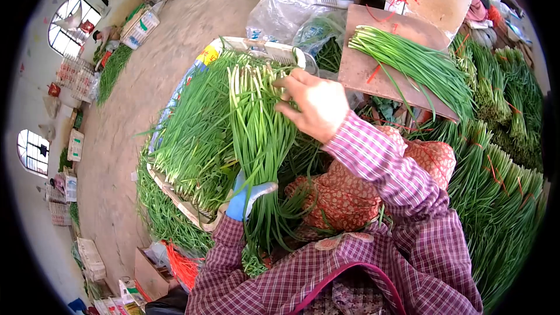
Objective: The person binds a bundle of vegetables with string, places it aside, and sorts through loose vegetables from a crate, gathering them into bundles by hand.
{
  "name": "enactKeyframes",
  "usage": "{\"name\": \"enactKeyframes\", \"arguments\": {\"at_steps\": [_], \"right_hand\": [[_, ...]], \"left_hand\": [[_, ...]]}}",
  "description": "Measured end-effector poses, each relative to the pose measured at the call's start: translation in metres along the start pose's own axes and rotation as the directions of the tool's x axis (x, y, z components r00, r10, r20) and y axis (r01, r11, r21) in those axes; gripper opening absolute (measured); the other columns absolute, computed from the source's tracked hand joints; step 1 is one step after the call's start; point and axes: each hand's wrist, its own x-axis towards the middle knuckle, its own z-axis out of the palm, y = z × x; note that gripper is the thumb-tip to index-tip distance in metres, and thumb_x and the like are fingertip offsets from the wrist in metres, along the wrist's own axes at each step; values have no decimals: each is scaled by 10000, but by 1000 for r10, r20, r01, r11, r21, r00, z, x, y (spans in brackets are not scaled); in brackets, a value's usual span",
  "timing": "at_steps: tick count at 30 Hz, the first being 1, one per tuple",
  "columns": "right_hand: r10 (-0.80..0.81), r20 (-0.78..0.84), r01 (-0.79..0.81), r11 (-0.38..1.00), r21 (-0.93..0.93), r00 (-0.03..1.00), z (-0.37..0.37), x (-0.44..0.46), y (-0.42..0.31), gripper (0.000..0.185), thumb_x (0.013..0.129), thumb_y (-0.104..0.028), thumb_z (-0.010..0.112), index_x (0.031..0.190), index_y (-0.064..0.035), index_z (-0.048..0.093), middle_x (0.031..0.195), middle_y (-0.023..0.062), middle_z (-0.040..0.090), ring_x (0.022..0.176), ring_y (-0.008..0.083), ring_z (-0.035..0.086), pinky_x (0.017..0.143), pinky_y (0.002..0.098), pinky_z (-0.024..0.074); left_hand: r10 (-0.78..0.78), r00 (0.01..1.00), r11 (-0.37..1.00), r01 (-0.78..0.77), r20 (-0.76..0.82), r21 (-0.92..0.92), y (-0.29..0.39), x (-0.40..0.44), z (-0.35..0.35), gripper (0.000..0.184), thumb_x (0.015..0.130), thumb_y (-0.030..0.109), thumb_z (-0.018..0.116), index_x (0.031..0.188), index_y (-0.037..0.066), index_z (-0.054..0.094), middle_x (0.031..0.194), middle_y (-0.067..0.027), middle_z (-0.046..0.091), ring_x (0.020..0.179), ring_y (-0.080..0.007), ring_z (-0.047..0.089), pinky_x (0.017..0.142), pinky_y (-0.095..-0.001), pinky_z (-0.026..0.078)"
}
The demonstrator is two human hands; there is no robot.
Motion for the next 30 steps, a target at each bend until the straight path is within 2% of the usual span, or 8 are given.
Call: {"name": "enactKeyframes", "arguments": {"at_steps": [3,8,10,12,17,21,26,30], "right_hand": [[-39,-23,34,980,-194,999,19,4,4,427,686,-269,766,1025,-77,592,864,75,579,770,256,646,613,387,512],[59,68,-38,959,-279,996,25,2,18,434,640,-294,780,946,-65,575,882,91,583,787,272,647,624,403,510],[83,146,-41,962,-269,986,24,2,20,372,670,-293,753,901,-53,587,845,100,610,736,284,648,610,411,508],[82,163,-35,961,-273,983,25,1,21,288,715,-266,702,862,-33,619,820,108,626,749,268,655,655,396,527],[-94,60,106,962,-252,994,44,-1,43,124,761,-138,620,824,-32,609,773,105,610,573,220,619,505,368,509],[23,91,6,951,-310,996,47,5,66,63,796,-93,581,806,-31,590,728,69,584,477,123,516,386,302,454],[0,-230,-93,914,-395,973,13,16,119,118,777,-181,645,772,-72,600,744,90,622,584,233,618,565,393,518],[255,-250,-337,860,-382,934,-32,19,138,168,809,-263,638,905,-126,648,863,86,650,715,252,658,657,389,542]], "left_hand": [[1,999,1000,-2,38,31,-5,1,-4,656,669,-13,798,1231,-23,461,1007,-136,643,835,-215,669,704,-318,599],[4,999,994,-10,50,110,-14,1,-10,699,651,-9,813,1249,1,451,1030,-116,633,850,-188,653,712,-303,593],[134,990,980,-138,32,146,-12,-1,-5,495,665,70,817,1097,-17,592,860,-97,672,680,-159,652,584,-258,548],[121,992,980,-126,39,154,-13,0,-6,515,665,68,815,1116,-19,584,878,-99,671,691,-160,653,595,-262,550],[97,994,993,-100,48,66,-1,-9,3,614,655,62,820,1196,-24,543,964,-104,663,765,-167,658,652,-277,560],[9,997,997,-15,82,78,-1,-12,0,690,661,-25,800,1264,-2,465,1097,-100,609,927,-193,636,787,-322,578],[99,992,988,-107,74,115,-13,-23,-8,674,662,27,824,1245,-12,487,1099,-95,612,961,-191,624,829,-330,558],[38,996,990,-49,83,131,-28,-24,-24,685,664,30,821,1257,-5,480,1113,-87,612,951,-172,620,824,-310,547]]}}
